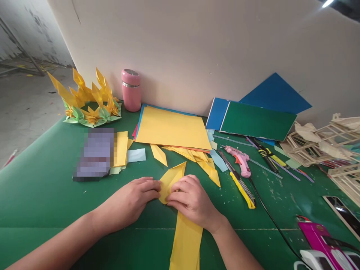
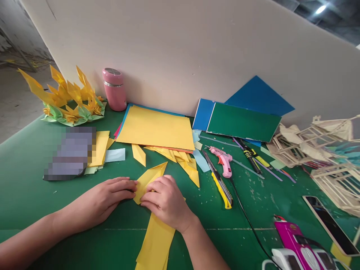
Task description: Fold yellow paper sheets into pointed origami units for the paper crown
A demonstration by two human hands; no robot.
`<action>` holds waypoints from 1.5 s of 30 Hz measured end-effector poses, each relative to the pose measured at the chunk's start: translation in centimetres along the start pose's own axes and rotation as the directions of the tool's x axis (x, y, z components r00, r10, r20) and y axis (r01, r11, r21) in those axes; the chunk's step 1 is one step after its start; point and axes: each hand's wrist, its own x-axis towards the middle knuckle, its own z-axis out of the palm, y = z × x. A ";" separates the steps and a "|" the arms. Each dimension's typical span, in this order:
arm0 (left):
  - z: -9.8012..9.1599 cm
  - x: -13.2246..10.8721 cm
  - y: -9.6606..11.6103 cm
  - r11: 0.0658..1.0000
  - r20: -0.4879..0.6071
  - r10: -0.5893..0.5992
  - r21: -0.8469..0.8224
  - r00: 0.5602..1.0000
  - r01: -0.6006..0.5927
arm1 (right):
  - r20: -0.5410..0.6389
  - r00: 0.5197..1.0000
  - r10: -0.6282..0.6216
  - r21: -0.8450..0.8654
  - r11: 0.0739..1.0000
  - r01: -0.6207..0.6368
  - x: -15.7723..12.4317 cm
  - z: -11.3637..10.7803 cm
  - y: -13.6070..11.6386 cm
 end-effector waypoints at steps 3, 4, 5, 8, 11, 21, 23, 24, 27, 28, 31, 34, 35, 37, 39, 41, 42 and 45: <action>-0.4 0.2 0.1 1.000 0.024 0.003 -0.004 1.000 -0.003 | -0.001 0.998 0.064 0.008 0.998 -0.064 0.1 0.5 -0.1; -0.5 0.2 0.1 1.000 0.023 0.005 -0.006 1.000 -0.005 | -0.005 0.996 0.089 0.014 0.996 -0.089 0.1 0.6 -0.1; -0.5 0.3 0.2 1.000 0.022 0.010 -0.008 1.000 -0.010 | -0.011 0.994 0.113 0.021 0.993 -0.113 0.2 0.7 -0.2; -0.4 0.3 0.2 1.000 0.018 0.021 -0.020 1.000 -0.021 | -0.028 0.986 0.166 0.021 0.986 -0.165 0.3 1.1 -0.4; 0.1 0.1 0.1 0.999 -0.016 -0.005 -0.043 1.000 0.004 | -0.033 0.979 0.201 -0.020 0.979 -0.202 0.5 1.4 -0.7; 0.0 0.0 0.1 0.996 0.038 -0.029 -0.077 0.999 0.032 | -0.058 0.959 0.277 -0.045 0.959 -0.280 0.6 1.7 -1.3; 0.0 0.0 0.1 0.997 0.074 -0.030 -0.071 0.997 0.036 | -0.063 0.957 0.284 -0.056 0.956 -0.288 0.7 1.8 -1.3; 0.0 -0.1 0.0 0.997 0.084 -0.031 -0.067 0.996 0.037 | -0.064 0.956 0.287 -0.058 0.955 -0.291 0.7 1.9 -1.3; 0.1 -0.2 -0.1 0.998 0.091 -0.026 -0.061 0.995 0.031 | -0.070 0.953 0.295 -0.050 0.953 -0.298 0.7 2.0 -1.3; 0.2 -0.2 -0.2 0.998 0.090 -0.023 -0.059 0.996 0.029 | -0.071 0.952 0.298 -0.045 0.953 -0.301 0.7 2.0 -1.3; 0.3 -0.2 -0.2 0.999 0.085 -0.020 -0.048 0.996 0.025 | -0.075 0.949 0.306 -0.032 0.950 -0.309 0.6 2.1 -1.2; 0.3 -0.2 -0.1 0.999 0.078 -0.013 -0.037 0.997 0.016 | -0.074 0.946 0.316 -0.011 0.948 -0.317 0.6 2.2 -1.2; 0.3 -0.2 -0.1 0.999 0.072 -0.011 -0.031 0.997 0.013 | -0.072 0.945 0.320 -0.004 0.947 -0.321 0.6 2.3 -1.2; 0.4 -0.2 0.0 1.000 0.062 -0.006 -0.013 0.998 0.007 | -0.070 0.943 0.327 0.010 0.945 -0.327 0.5 2.4 -1.2; 0.4 -0.2 0.0 1.000 0.061 0.001 0.003 0.998 -0.001 | -0.065 0.940 0.334 0.024 0.943 -0.333 0.5 2.4 -1.2; 0.4 -0.2 0.1 1.000 0.063 0.006 0.009 0.998 -0.007 | -0.059 0.936 0.346 0.030 0.938 -0.345 0.5 2.3 -1.2; 0.3 -0.2 0.1 1.000 0.063 0.007 0.009 0.998 -0.008 | -0.056 0.935 0.351 0.030 0.936 -0.350 0.5 2.2 -1.2; 0.3 -0.1 0.1 1.000 0.066 -0.001 0.004 0.998 0.001 | -0.034 0.935 0.352 0.030 0.936 -0.351 0.6 1.9 -1.2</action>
